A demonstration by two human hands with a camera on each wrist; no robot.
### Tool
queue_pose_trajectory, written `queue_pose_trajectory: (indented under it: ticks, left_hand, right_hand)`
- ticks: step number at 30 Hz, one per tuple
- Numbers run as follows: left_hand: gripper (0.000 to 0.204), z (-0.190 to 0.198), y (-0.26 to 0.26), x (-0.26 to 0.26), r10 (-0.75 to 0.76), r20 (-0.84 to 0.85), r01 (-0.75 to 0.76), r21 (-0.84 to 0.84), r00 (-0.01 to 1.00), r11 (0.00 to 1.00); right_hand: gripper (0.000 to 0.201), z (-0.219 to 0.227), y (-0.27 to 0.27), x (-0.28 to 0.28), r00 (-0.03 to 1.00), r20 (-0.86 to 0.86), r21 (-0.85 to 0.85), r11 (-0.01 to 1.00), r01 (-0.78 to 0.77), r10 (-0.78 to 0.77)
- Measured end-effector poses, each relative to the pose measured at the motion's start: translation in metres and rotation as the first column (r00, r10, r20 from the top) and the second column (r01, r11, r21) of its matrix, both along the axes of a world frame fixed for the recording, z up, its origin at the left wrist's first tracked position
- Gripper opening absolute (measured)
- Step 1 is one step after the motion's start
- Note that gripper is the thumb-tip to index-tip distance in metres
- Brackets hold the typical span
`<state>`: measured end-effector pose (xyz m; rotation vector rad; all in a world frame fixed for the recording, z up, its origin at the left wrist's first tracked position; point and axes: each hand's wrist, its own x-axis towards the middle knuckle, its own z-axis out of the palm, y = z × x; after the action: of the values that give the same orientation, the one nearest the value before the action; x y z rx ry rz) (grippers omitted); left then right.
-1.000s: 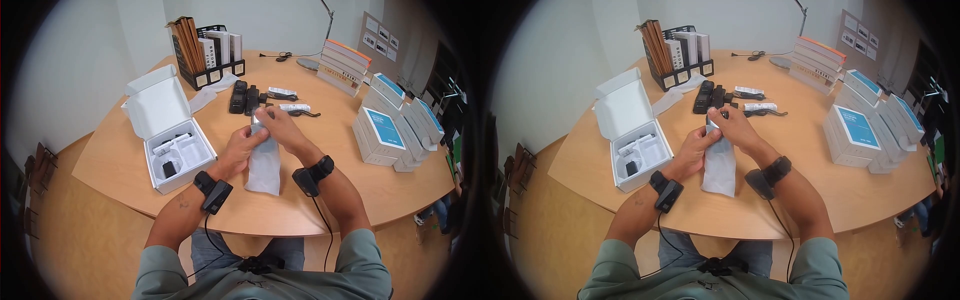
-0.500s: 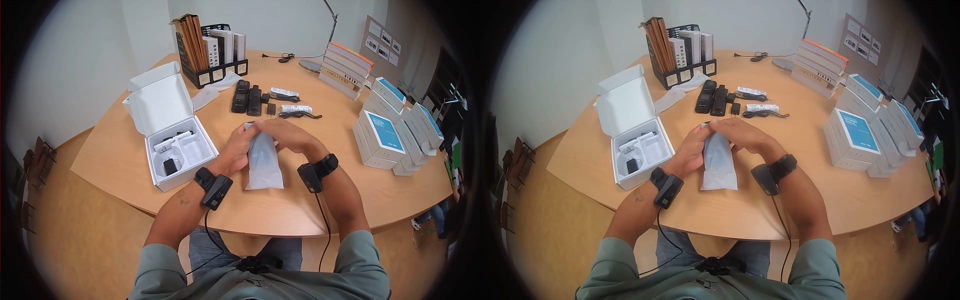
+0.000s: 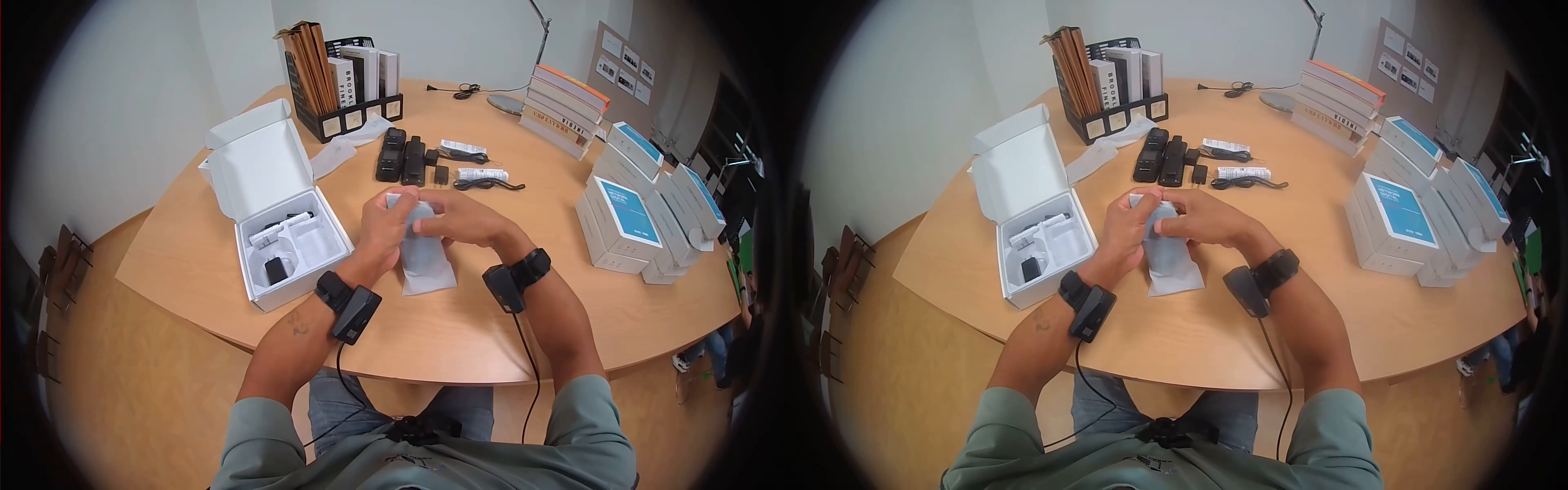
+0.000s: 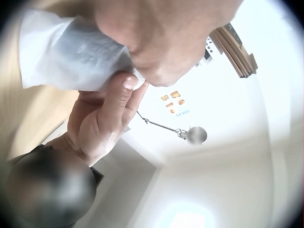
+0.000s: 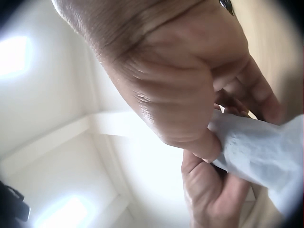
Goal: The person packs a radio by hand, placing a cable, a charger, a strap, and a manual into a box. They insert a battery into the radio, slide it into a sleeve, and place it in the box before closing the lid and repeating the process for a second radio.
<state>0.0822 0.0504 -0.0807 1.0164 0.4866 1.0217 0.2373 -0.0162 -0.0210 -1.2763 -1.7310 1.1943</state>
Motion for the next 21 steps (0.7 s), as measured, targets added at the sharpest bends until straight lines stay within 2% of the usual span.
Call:
queue_pose_trajectory:
  ticks: [4,6,7,8,9,12,15,17,21]
  left_hand:
    - [0.024,0.008,-0.002,-0.002,0.123,-0.048,-0.113,0.178,0.991,0.978]
    - [0.024,0.009,0.0,-0.002,0.164,-0.082,-0.14,0.241,0.983,0.96]
    - [0.025,0.011,0.001,-0.002,0.249,-0.115,-0.19,0.378,0.962,0.906]
    - [0.026,0.011,0.002,-0.002,0.337,-0.133,-0.227,0.509,0.932,0.83]
    - [0.026,0.011,0.002,-0.004,0.337,-0.133,-0.227,0.51,0.932,0.83]
    - [0.027,0.02,-0.005,-0.008,0.324,-0.192,-0.184,0.518,0.926,0.835]
    - [0.027,0.021,-0.006,-0.005,0.277,-0.12,-0.184,0.499,0.953,0.847]
    - [0.028,0.024,-0.006,-0.003,0.326,-0.035,-0.255,0.543,0.945,0.8]
    - [0.034,0.028,-0.004,-0.009,0.29,-0.108,-0.18,0.569,0.951,0.802]
  right_hand:
    - [0.054,0.002,0.0,-0.004,0.999,0.024,0.03,0.999,0.034,-0.035]
    - [0.046,0.005,-0.003,-0.01,0.997,0.043,0.146,0.987,0.06,-0.067]
    - [0.046,0.006,-0.003,-0.012,0.997,0.043,0.145,0.988,0.06,-0.067]
    - [0.039,0.007,-0.003,-0.013,0.986,0.125,0.231,0.97,0.075,-0.106]
    - [0.033,0.007,-0.003,-0.014,0.967,0.203,0.316,0.945,0.082,-0.152]
    - [0.026,0.002,0.002,-0.013,0.938,0.255,0.375,0.918,0.129,-0.236]
    - [0.025,0.004,0.001,-0.015,0.939,0.208,0.409,0.896,0.172,-0.275]
    - [0.025,0.001,0.004,-0.012,0.935,0.203,0.392,0.899,0.196,-0.293]
    - [0.029,0.0,0.002,-0.015,0.921,0.138,0.413,0.866,0.282,-0.365]
